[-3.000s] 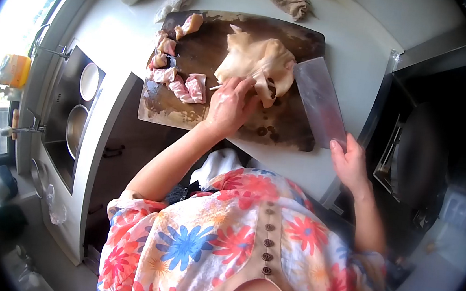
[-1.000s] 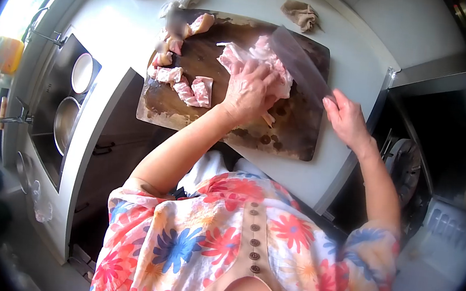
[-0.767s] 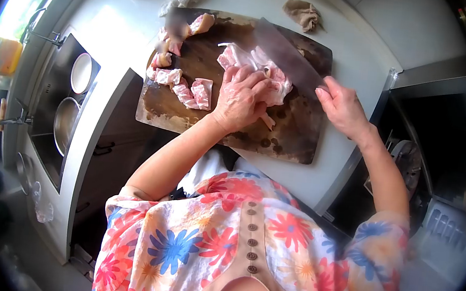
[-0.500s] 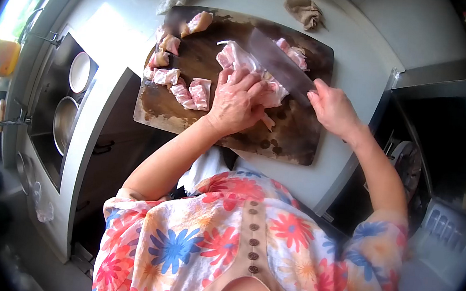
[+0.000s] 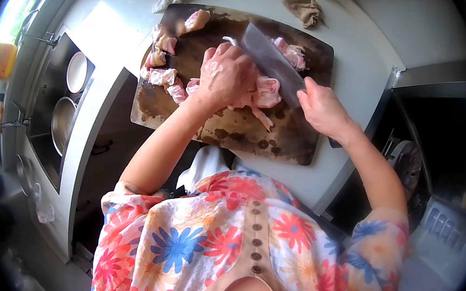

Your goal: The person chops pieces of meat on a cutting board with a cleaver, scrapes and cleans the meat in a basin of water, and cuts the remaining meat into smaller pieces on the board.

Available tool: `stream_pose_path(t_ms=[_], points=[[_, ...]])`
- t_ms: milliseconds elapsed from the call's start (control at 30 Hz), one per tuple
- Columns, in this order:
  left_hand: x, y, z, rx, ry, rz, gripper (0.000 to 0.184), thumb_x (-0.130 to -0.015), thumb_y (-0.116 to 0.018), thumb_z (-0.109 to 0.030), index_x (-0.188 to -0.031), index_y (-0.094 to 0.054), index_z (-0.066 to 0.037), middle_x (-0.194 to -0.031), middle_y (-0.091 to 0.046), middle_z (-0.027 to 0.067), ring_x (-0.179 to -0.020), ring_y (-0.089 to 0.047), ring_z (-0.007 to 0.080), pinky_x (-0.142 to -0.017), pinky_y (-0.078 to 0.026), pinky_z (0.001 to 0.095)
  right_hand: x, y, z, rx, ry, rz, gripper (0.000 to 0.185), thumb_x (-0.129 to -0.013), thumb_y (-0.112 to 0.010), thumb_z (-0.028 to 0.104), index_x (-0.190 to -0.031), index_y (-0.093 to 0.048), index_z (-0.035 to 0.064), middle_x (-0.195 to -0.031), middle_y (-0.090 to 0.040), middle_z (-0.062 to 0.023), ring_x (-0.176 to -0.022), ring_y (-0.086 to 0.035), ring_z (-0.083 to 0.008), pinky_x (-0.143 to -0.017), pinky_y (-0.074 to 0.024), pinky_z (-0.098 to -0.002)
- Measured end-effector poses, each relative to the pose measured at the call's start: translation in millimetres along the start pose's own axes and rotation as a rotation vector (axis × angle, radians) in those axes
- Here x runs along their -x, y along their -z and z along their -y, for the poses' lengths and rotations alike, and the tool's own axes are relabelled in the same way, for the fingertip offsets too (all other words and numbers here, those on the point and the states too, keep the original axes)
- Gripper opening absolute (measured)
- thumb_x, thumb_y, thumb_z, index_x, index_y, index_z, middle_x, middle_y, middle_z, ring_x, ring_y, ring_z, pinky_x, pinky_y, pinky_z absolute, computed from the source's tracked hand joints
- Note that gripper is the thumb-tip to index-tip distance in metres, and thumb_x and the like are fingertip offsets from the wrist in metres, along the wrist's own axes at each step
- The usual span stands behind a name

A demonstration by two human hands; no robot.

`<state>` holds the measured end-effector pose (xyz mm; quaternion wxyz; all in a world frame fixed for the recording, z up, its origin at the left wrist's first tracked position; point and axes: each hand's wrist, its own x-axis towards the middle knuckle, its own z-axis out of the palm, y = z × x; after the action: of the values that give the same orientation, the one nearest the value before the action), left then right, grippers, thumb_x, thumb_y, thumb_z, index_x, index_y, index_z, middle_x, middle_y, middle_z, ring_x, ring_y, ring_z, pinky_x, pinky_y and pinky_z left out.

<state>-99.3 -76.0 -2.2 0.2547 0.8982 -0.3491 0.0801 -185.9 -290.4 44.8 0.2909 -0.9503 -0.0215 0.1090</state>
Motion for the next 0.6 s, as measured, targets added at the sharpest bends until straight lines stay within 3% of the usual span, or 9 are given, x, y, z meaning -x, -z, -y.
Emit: stream_pose_path(t_ms=[100,267,433,600], points=[[8,-4,-1,0.002,0.024,-0.036,0.02,-0.078,-0.062,-0.024,-0.09,-0.066,-0.009,-0.099,-0.06,0.0068,-0.104,-0.049,0.0289,-0.088,-0.037,0.0418,-1,-3,7,0.08,0.015,-0.011,0.019,-0.091,-0.048,0.014,-0.083,-0.04,-0.0011,-0.065,-0.054,-0.0243,-0.062,-0.051,-0.0452,-0.057,-0.0405,-0.0483],[15,-21,-1,0.01,0.012,-0.248,0.018,-0.076,-0.063,-0.023,-0.09,-0.064,-0.012,-0.1,-0.058,0.0063,-0.104,-0.049,0.0293,-0.086,-0.036,0.0423,-7,-7,19,0.142,0.002,0.003,0.017,-0.09,-0.048,0.013,-0.086,-0.04,-0.001,-0.066,-0.055,-0.0249,-0.067,-0.054,-0.0455,-0.06,-0.0421,-0.0514],[14,-27,-11,-0.042,0.065,-0.286,0.02,-0.074,-0.064,-0.024,-0.09,-0.063,-0.012,-0.101,-0.057,0.0064,-0.103,-0.049,0.0291,-0.086,-0.034,0.0428,-39,-24,34,0.168,-0.054,-0.024,0.011,-0.086,-0.043,0.008,-0.09,-0.045,-0.0021,-0.08,-0.062,-0.0252,-0.078,-0.062,-0.0412,-0.068,-0.0483,-0.0504],[13,-23,-4,-0.058,0.058,-0.252,0.02,-0.073,-0.065,-0.025,-0.089,-0.064,-0.014,-0.098,-0.057,0.0053,-0.101,-0.049,0.0293,-0.084,-0.035,0.0437,-69,-25,49,0.129,-0.036,-0.004,0.017,-0.084,-0.04,0.006,-0.095,-0.045,-0.0051,-0.084,-0.062,-0.0284,-0.083,-0.063,-0.0411,-0.071,-0.0491,-0.0494]])
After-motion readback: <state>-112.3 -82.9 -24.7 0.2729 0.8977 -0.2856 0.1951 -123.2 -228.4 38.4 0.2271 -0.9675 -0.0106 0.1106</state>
